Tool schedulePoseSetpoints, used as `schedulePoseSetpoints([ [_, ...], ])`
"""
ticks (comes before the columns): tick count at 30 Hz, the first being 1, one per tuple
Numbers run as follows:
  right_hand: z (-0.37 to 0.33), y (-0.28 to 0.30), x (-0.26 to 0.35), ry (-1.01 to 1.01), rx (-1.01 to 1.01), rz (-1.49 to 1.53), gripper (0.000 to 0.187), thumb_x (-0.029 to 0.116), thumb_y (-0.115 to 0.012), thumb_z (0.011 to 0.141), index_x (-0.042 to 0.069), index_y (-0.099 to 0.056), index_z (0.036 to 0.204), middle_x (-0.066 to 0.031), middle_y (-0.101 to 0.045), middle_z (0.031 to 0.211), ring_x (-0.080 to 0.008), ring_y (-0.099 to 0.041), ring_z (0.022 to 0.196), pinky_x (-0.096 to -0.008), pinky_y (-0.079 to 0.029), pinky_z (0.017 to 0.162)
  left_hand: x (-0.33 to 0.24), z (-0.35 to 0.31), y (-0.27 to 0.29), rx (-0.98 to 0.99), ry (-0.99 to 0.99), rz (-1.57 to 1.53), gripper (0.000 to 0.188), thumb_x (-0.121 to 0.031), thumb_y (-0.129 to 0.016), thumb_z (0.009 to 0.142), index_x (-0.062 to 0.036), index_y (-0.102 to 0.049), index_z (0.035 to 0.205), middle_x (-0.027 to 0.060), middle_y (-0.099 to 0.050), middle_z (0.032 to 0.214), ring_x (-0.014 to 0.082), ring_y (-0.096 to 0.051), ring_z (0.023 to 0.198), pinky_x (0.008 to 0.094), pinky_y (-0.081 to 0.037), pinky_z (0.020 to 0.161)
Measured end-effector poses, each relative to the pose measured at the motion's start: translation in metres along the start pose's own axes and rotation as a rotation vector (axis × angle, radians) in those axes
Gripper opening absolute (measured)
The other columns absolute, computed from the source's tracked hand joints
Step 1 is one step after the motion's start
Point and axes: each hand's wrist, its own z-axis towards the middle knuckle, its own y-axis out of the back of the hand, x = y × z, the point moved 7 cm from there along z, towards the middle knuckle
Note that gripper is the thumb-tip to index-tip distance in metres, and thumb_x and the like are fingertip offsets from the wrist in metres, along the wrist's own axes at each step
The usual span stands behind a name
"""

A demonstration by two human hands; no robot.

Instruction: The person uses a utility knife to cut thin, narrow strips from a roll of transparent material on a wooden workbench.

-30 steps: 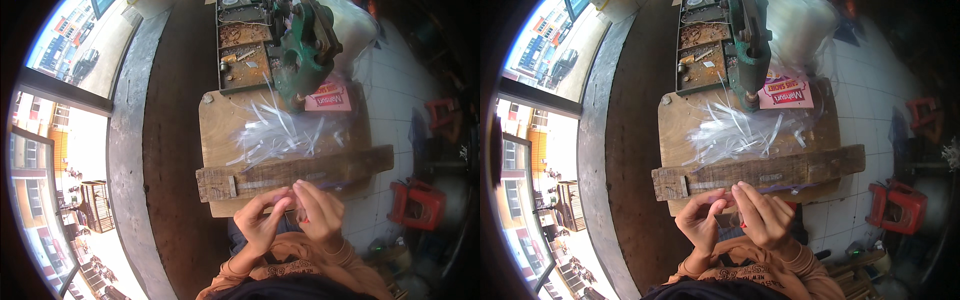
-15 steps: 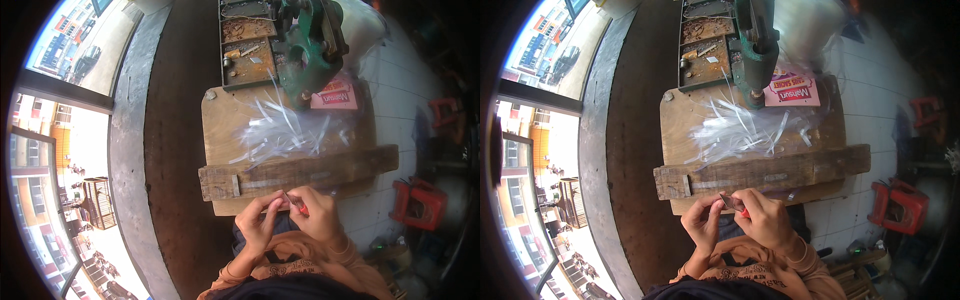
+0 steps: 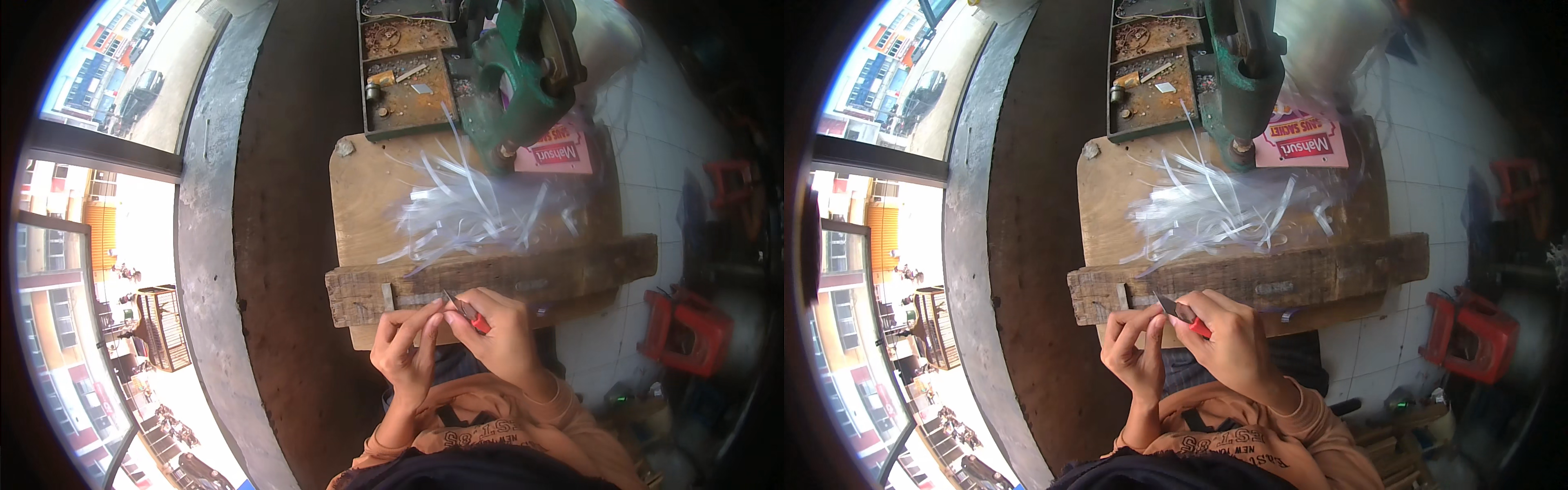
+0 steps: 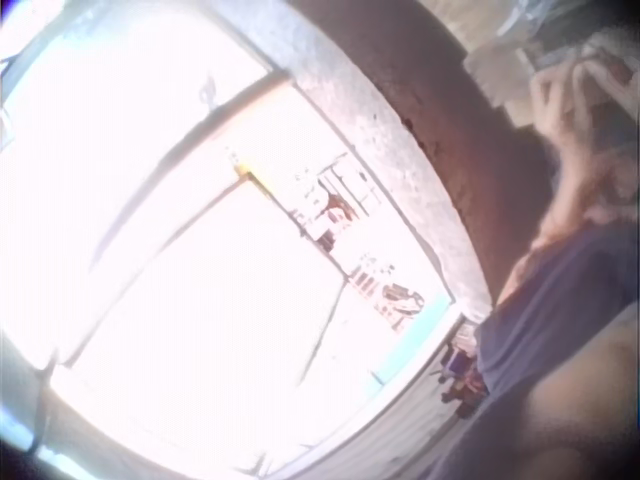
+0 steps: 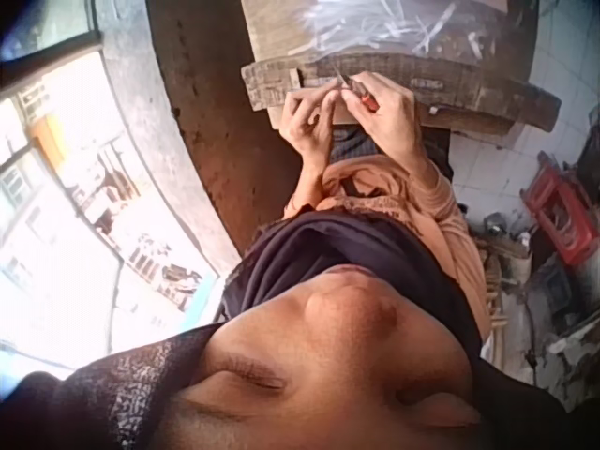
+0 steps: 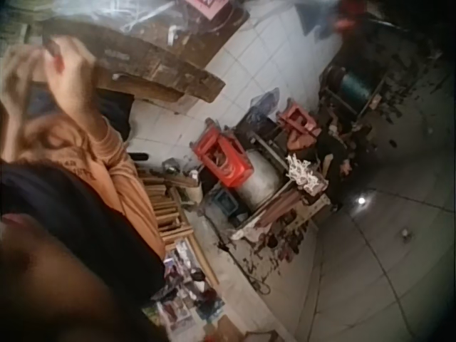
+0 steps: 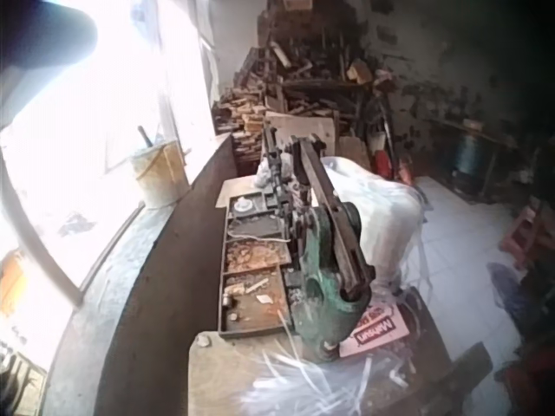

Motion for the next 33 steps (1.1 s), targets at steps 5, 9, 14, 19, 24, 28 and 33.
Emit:
schedulePoseSetpoints([
  [5, 0.007, -0.024, -0.008, 0.004, 0.043, -0.087, 0.012, 0.006, -0.066, 0.077, 0.001, -0.058, 0.084, -0.0125, -0.056, 0.071, -0.0298, -0.056, 0.06, -0.0342, -0.043, 0.052, 0.028, -0.008, 0.02, -0.078, 0.034, 0.113, 0.013, 0.002, -0.067, 0.077, -0.0052, -0.072, 0.087, 0.0035, -0.059, 0.07, 0.0073, -0.049, 0.053, 0.0205, -0.039, 0.048],
  [9, 0.014, -0.034, -0.005, -0.041, 0.149, -0.157, 0.017, 0.01, -0.065, 0.074, 0.003, -0.056, 0.087, -0.0118, -0.06, 0.077, -0.0334, -0.061, 0.07, -0.0413, -0.048, 0.058, 0.035, -0.008, 0.034, -0.181, -0.051, 0.215, 0.009, -0.001, -0.066, 0.08, -0.0064, -0.07, 0.085, 0.0034, -0.058, 0.071, 0.0074, -0.048, 0.052, 0.0213, -0.039, 0.047],
  [14, 0.018, -0.048, 0.002, -0.074, 0.206, -0.186, 0.015, 0.012, -0.064, 0.076, 0.003, -0.054, 0.084, -0.0126, -0.062, 0.078, -0.0349, -0.062, 0.069, -0.0439, -0.049, 0.058, 0.037, -0.008, 0.035, -0.188, -0.069, 0.267, 0.008, -0.003, -0.066, 0.08, -0.0068, -0.07, 0.086, 0.0029, -0.058, 0.071, 0.0079, -0.048, 0.052, 0.0216, -0.039, 0.046],
  [19, 0.019, -0.047, -0.004, -0.104, 0.18, -0.278, 0.018, 0.014, -0.066, 0.076, 0.003, -0.052, 0.081, -0.0137, -0.062, 0.076, -0.0349, -0.063, 0.069, -0.0442, -0.048, 0.057, 0.037, -0.009, 0.035, -0.201, -0.047, 0.241, 0.009, -0.003, -0.066, 0.08, -0.0078, -0.071, 0.086, 0.0018, -0.058, 0.072, 0.0083, -0.046, 0.05, 0.0216, -0.038, 0.046],
  [24, 0.022, -0.049, -0.001, -0.127, 0.2, -0.318, 0.022, 0.015, -0.067, 0.075, 0.003, -0.05, 0.079, -0.014, -0.062, 0.076, -0.035, -0.063, 0.068, -0.0444, -0.048, 0.056, 0.034, -0.012, 0.033, -0.159, -0.075, 0.3, 0.012, -0.004, -0.068, 0.076, -0.0103, -0.071, 0.086, -0.0017, -0.057, 0.068, 0.0084, -0.043, 0.049, 0.0236, -0.034, 0.05],
  [28, 0.021, -0.049, -0.002, -0.118, 0.186, -0.302, 0.021, 0.015, -0.067, 0.075, 0.003, -0.051, 0.079, -0.014, -0.062, 0.075, -0.0349, -0.063, 0.067, -0.0443, -0.049, 0.056, 0.022, -0.016, 0.025, -0.003, -0.148, 0.416, 0.018, 0.0, -0.066, 0.075, -0.0072, -0.071, 0.09, 0.0016, -0.057, 0.07, 0.0101, -0.045, 0.055, 0.0248, -0.036, 0.053],
  [33, 0.023, -0.049, -0.002, -0.1, 0.182, -0.275, 0.017, 0.014, -0.064, 0.076, 0.002, -0.052, 0.08, -0.0144, -0.062, 0.075, -0.035, -0.063, 0.067, -0.0437, -0.049, 0.056, 0.007, -0.019, 0.02, 0.093, -0.156, 0.411, 0.034, 0.005, -0.064, 0.071, -0.0039, -0.061, 0.103, 0.0049, -0.06, 0.077, 0.0171, -0.052, 0.062, 0.029, -0.04, 0.063],
])
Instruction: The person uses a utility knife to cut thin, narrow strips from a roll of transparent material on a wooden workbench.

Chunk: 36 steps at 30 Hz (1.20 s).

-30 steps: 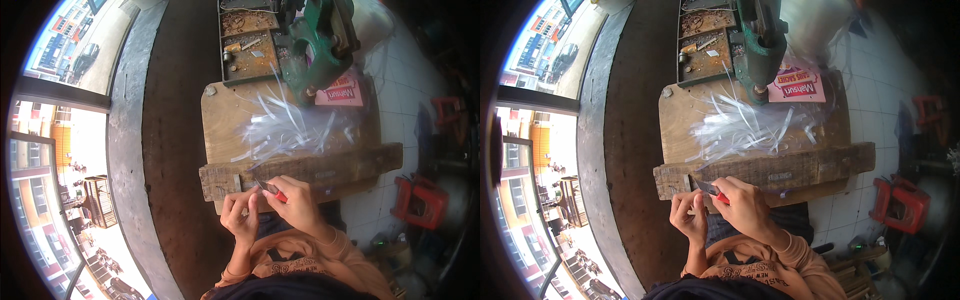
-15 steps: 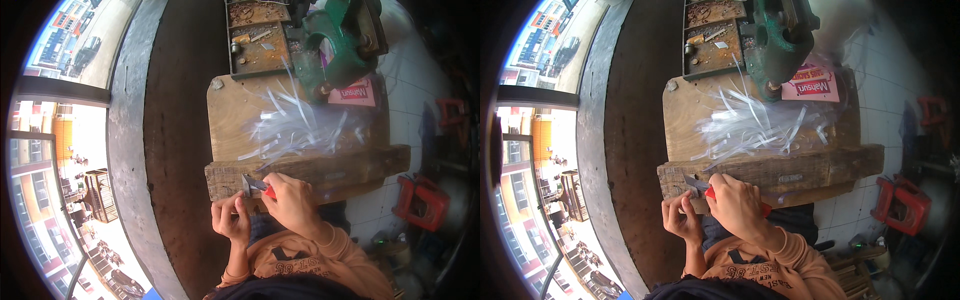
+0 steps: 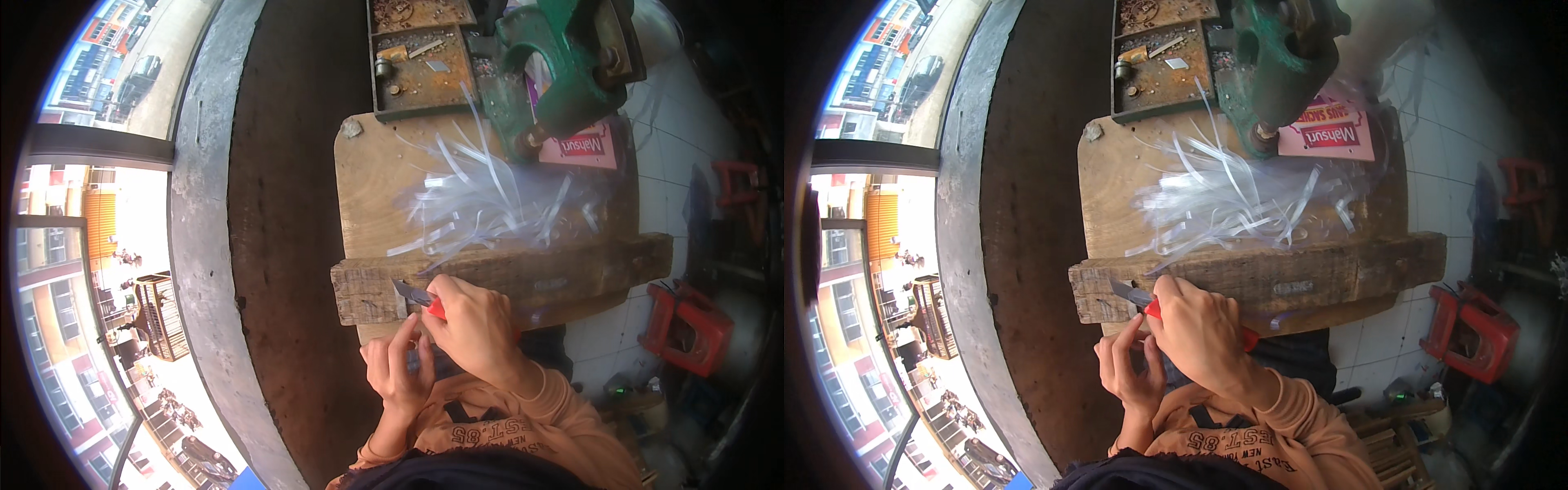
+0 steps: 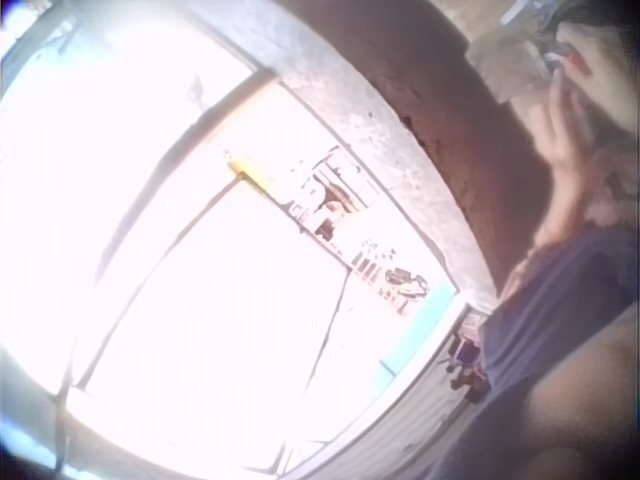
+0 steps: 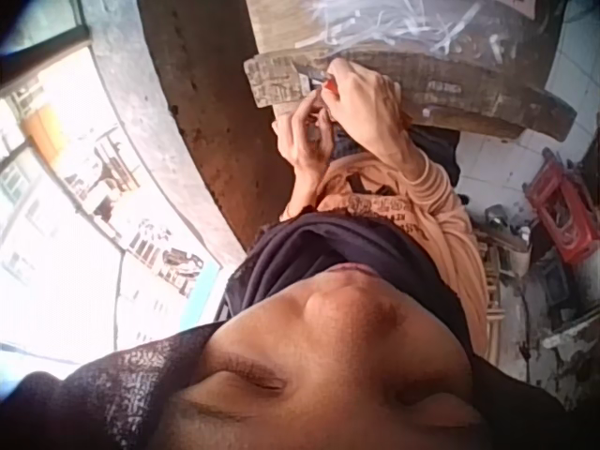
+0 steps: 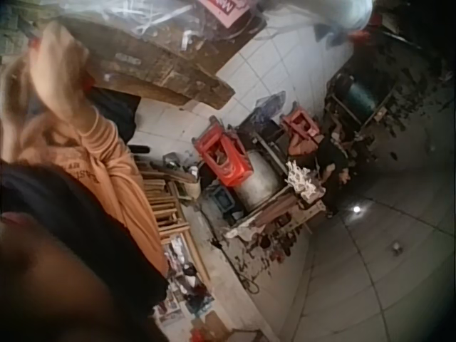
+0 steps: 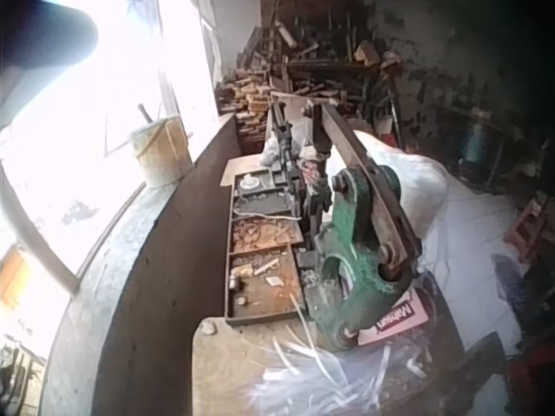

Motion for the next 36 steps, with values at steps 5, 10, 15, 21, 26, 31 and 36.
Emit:
schedulePoseSetpoints([
  [5, -0.001, -0.002, -0.003, -0.028, 0.021, -0.01, 0.017, 0.012, -0.064, 0.073, 0.003, -0.055, 0.084, -0.0132, -0.061, 0.076, -0.0345, -0.06, 0.068, -0.0418, -0.047, 0.058, -0.011, 0.001, -0.004, 0.089, -0.026, -0.103, 0.052, 0.01, -0.063, 0.07, -0.0027, -0.038, 0.114, 0.0195, -0.057, 0.11, 0.0289, -0.059, 0.095, 0.0314, -0.045, 0.077],
  [10, -0.001, -0.001, -0.001, -0.008, 0.064, 0.009, 0.017, 0.013, -0.063, 0.077, 0.003, -0.053, 0.086, -0.0134, -0.061, 0.075, -0.0349, -0.06, 0.068, -0.043, -0.046, 0.058, -0.013, -0.006, -0.016, 0.28, 0.011, -0.03, 0.032, 0.002, -0.061, 0.073, 0.0008, -0.05, 0.102, 0.0261, -0.049, 0.125, 0.0333, -0.056, 0.103, 0.0387, -0.038, 0.09],
  [15, -0.001, 0.004, -0.008, -0.094, 0.116, 0.037, 0.02, 0.014, -0.063, 0.08, 0.005, -0.05, 0.092, -0.0133, -0.063, 0.074, -0.0355, -0.062, 0.068, -0.0435, -0.048, 0.058, -0.025, 0.009, -0.012, 0.495, -0.268, 0.224, 0.032, -0.008, -0.055, 0.079, -0.0044, -0.045, 0.11, 0.029, -0.052, 0.119, 0.0269, -0.058, 0.095, 0.0413, -0.041, 0.085],
  [21, -0.009, 0.048, -0.02, 0.063, 0.159, -0.12, 0.017, 0.014, -0.062, 0.081, 0.001, -0.052, 0.085, -0.0181, -0.062, 0.064, -0.0356, -0.063, 0.064, -0.0446, -0.047, 0.055, -0.032, 0.005, -0.019, 0.439, -0.628, 0.465, 0.034, -0.006, -0.06, 0.074, -0.0111, -0.049, 0.105, 0.031, -0.048, 0.12, 0.0306, -0.059, 0.087, 0.0436, -0.041, 0.082],
  [26, -0.025, 0.103, -0.063, -0.103, 0.304, -0.11, 0.021, 0.025, -0.067, 0.079, 0.007, -0.065, 0.088, -0.0133, -0.063, 0.068, -0.0329, -0.063, 0.067, -0.0404, -0.047, 0.06, -0.04, 0.011, -0.027, 0.513, -0.694, 0.833, 0.056, -0.015, -0.048, 0.086, -0.0177, -0.031, 0.14, 0.0313, -0.053, 0.116, 0.0209, -0.06, 0.094, 0.031, -0.045, 0.074],
  [31, -0.034, 0.122, -0.088, -0.049, 0.364, -0.046, 0.025, 0.029, -0.068, 0.078, 0.007, -0.067, 0.092, -0.0145, -0.063, 0.068, -0.0327, -0.062, 0.065, -0.0376, -0.047, 0.061, -0.04, 0.007, -0.03, 0.493, -0.705, 0.847, 0.064, 0.0, -0.041, 0.087, -0.0206, -0.026, 0.145, 0.0302, -0.054, 0.113, 0.0206, -0.063, 0.096, 0.0283, -0.044, 0.079],
  [36, -0.04, 0.151, -0.117, -0.227, 0.323, -0.09, 0.023, 0.028, -0.068, 0.077, 0.006, -0.067, 0.086, -0.0139, -0.06, 0.063, -0.0317, -0.055, 0.056, -0.0333, -0.045, 0.056, -0.04, 0.006, -0.035, 0.559, -0.702, 0.884, 0.068, 0.006, -0.046, 0.083, -0.0153, -0.027, 0.145, 0.0299, -0.054, 0.112, 0.0232, -0.062, 0.098, 0.0287, -0.043, 0.081],
])
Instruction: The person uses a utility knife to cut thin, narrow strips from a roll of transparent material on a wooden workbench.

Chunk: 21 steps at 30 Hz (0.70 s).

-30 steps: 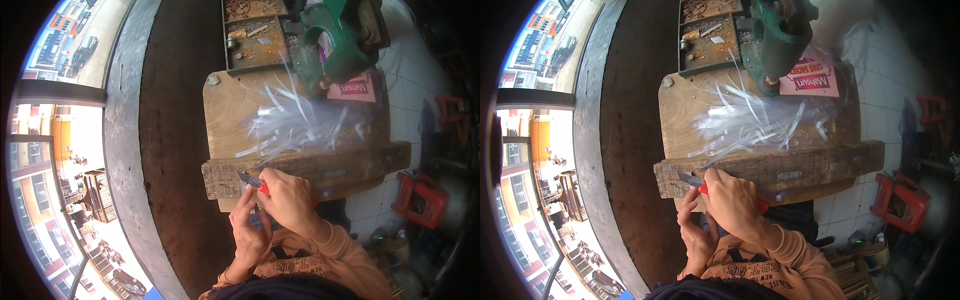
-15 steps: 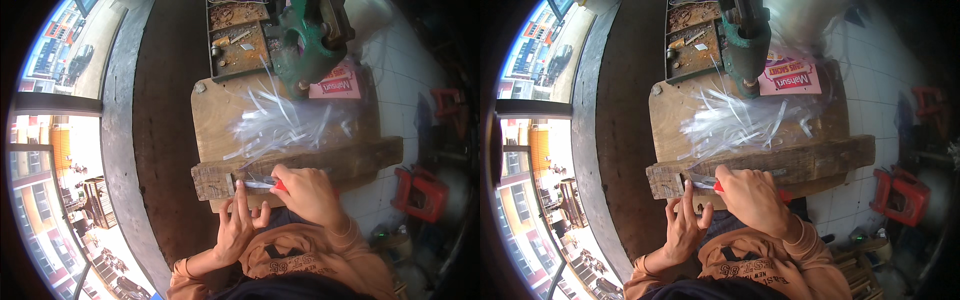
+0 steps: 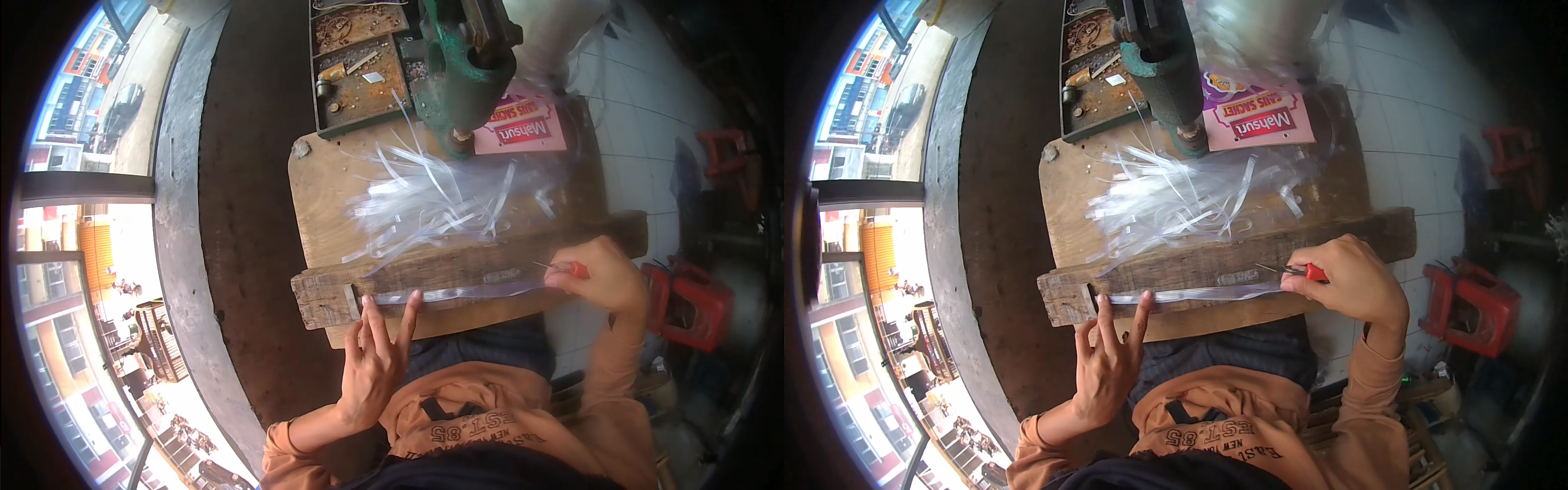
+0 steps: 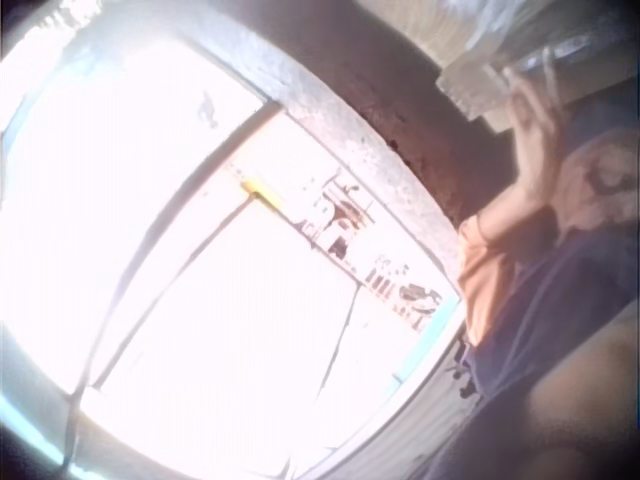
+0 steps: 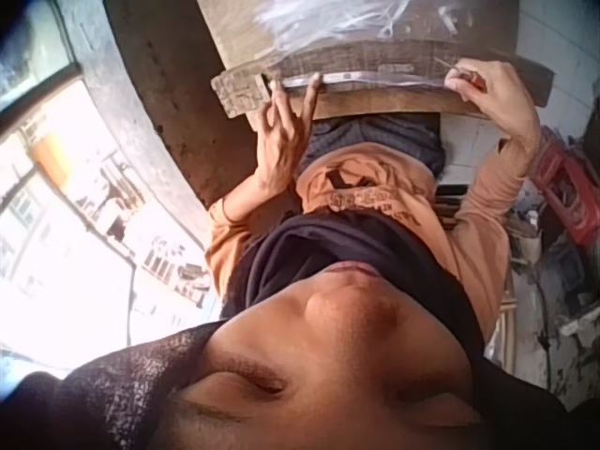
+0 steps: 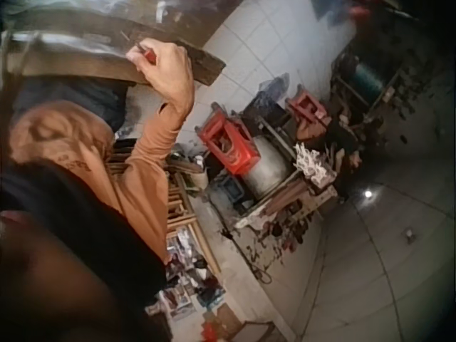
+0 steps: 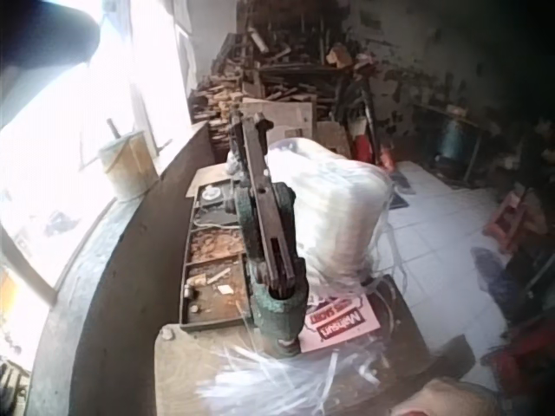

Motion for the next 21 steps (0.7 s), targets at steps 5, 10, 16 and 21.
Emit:
schedulePoseSetpoints([
  [5, -0.021, 0.022, -0.035, -0.017, 0.002, 0.231, 0.016, 0.017, -0.066, 0.079, 0.001, -0.066, 0.082, -0.0071, -0.06, 0.059, -0.0135, -0.056, 0.053, -0.0255, -0.043, 0.054, 0.0, 0.002, 0.001, 0.0, 0.016, -0.015, 0.07, 0.01, -0.049, 0.08, -0.013, -0.03, 0.143, 0.0289, -0.056, 0.108, 0.0252, -0.06, 0.1, 0.0297, -0.044, 0.081],
  [10, -0.031, 0.045, -0.075, -0.115, -0.086, 0.369, 0.009, 0.007, -0.068, 0.077, -0.001, -0.065, 0.079, -0.0044, -0.061, 0.063, -0.0071, -0.055, 0.057, -0.0214, -0.043, 0.053, 0.0, 0.006, 0.006, 0.017, -0.021, 0.007, 0.072, 0.012, -0.05, 0.078, -0.0118, -0.03, 0.143, 0.0294, -0.055, 0.109, 0.026, -0.059, 0.099, 0.0311, -0.045, 0.08],
  [16, -0.05, 0.082, -0.112, -0.147, -0.228, 0.287, 0.013, 0.006, -0.071, 0.071, -0.002, -0.063, 0.077, -0.0049, -0.061, 0.063, -0.0077, -0.054, 0.057, -0.0213, -0.041, 0.053, 0.0, 0.008, 0.006, 0.045, -0.038, -0.002, 0.072, 0.011, -0.05, 0.077, -0.011, -0.03, 0.143, 0.0302, -0.055, 0.109, 0.0267, -0.059, 0.099, 0.0317, -0.045, 0.079],
  [21, -0.057, 0.095, -0.125, -0.131, -0.182, 0.23, 0.018, 0.002, -0.069, 0.067, -0.001, -0.066, 0.085, -0.0052, -0.061, 0.065, -0.0091, -0.056, 0.06, -0.0223, -0.042, 0.054, 0.0, 0.007, 0.008, 0.067, -0.051, 0.041, 0.072, 0.009, -0.051, 0.077, -0.0102, -0.03, 0.143, 0.0312, -0.055, 0.109, 0.0266, -0.059, 0.101, 0.0313, -0.044, 0.081],
])
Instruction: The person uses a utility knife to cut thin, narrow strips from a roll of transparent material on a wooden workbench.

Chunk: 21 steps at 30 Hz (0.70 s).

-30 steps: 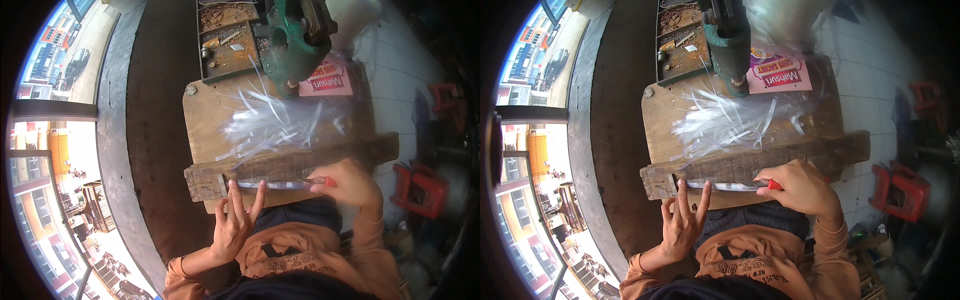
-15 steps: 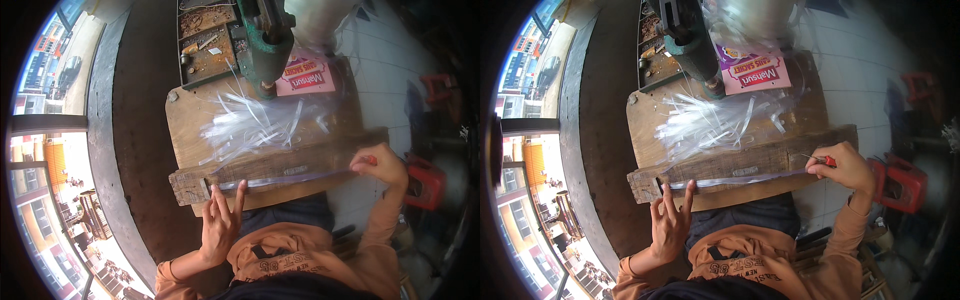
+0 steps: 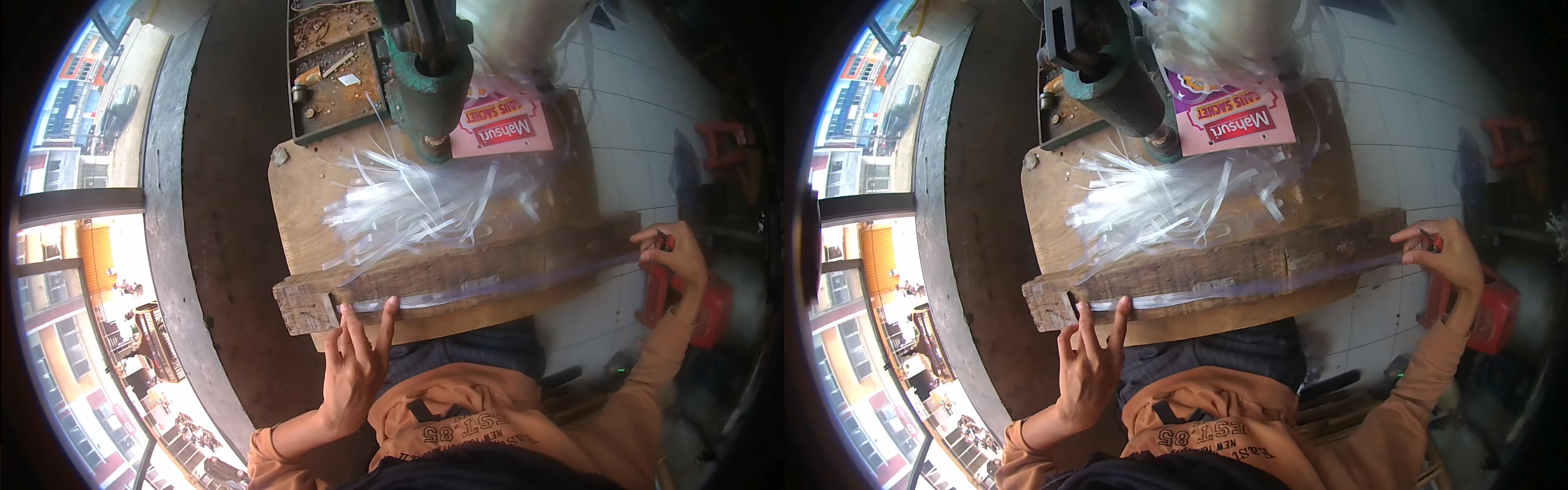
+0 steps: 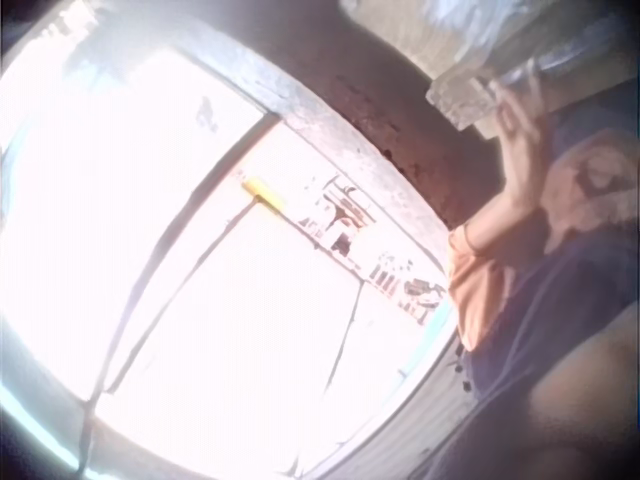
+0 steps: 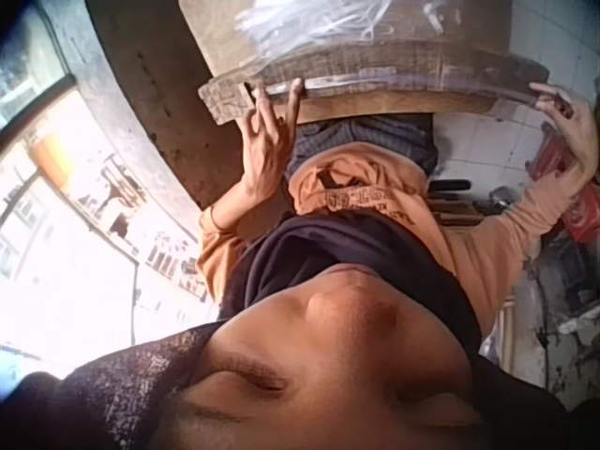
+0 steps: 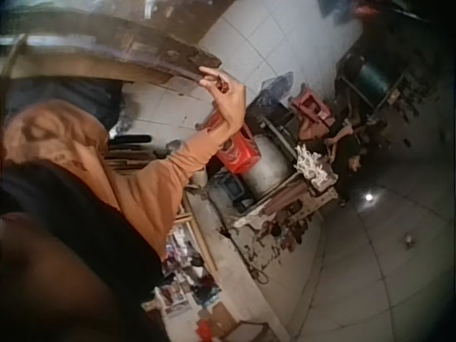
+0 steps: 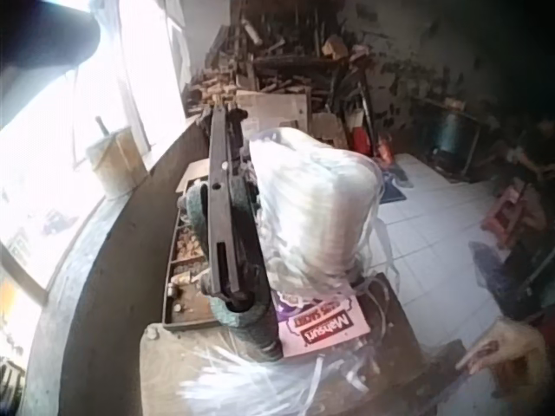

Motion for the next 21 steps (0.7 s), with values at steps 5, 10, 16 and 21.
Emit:
schedulePoseSetpoints([
  [5, -0.009, -0.014, 0.022, 0.437, -0.248, -0.457, 0.015, 0.0, -0.067, 0.07, -0.001, -0.065, 0.085, -0.0072, -0.06, 0.068, -0.0182, -0.056, 0.058, -0.0262, -0.04, 0.051, -0.001, 0.001, -0.001, 0.01, -0.001, 0.003, 0.072, 0.01, -0.051, 0.077, -0.0097, -0.029, 0.143, 0.0308, -0.055, 0.109, 0.0257, -0.06, 0.099, 0.0307, -0.044, 0.082],
  [10, -0.044, -0.038, 0.0, 0.962, -0.64, -1.235, 0.034, 0.0, -0.067, 0.075, 0.005, -0.045, 0.1, -0.0114, -0.057, 0.08, -0.0266, -0.053, 0.06, -0.0371, -0.039, 0.049, -0.001, 0.0, -0.002, 0.014, -0.006, 0.027, 0.073, 0.01, -0.051, 0.077, -0.0091, -0.028, 0.144, 0.0307, -0.054, 0.111, 0.0242, -0.062, 0.095, 0.0304, -0.043, 0.084],
  [16, -0.021, -0.028, -0.03, 0.982, -0.679, -1.211, 0.033, 0.002, -0.065, 0.075, 0.006, -0.045, 0.101, -0.0096, -0.056, 0.081, -0.0248, -0.053, 0.063, -0.0347, -0.037, 0.05, -0.001, 0.001, -0.003, 0.016, -0.008, -0.006, 0.069, 0.006, -0.049, 0.08, -0.0087, -0.027, 0.144, 0.0302, -0.054, 0.111, 0.0243, -0.063, 0.095, 0.0297, -0.042, 0.085],
  [21, -0.041, 0.012, -0.037, 0.767, -0.682, -1.142, 0.03, -0.005, -0.06, 0.071, 0.002, -0.056, 0.1, -0.0119, -0.058, 0.088, -0.0286, -0.059, 0.075, -0.0385, -0.047, 0.062, -0.002, -0.003, -0.007, -0.055, 0.02, -0.024, 0.072, 0.007, -0.049, 0.075, -0.0115, -0.033, 0.142, 0.0353, -0.049, 0.114, 0.0232, -0.058, 0.075, 0.0333, -0.046, 0.082],
])
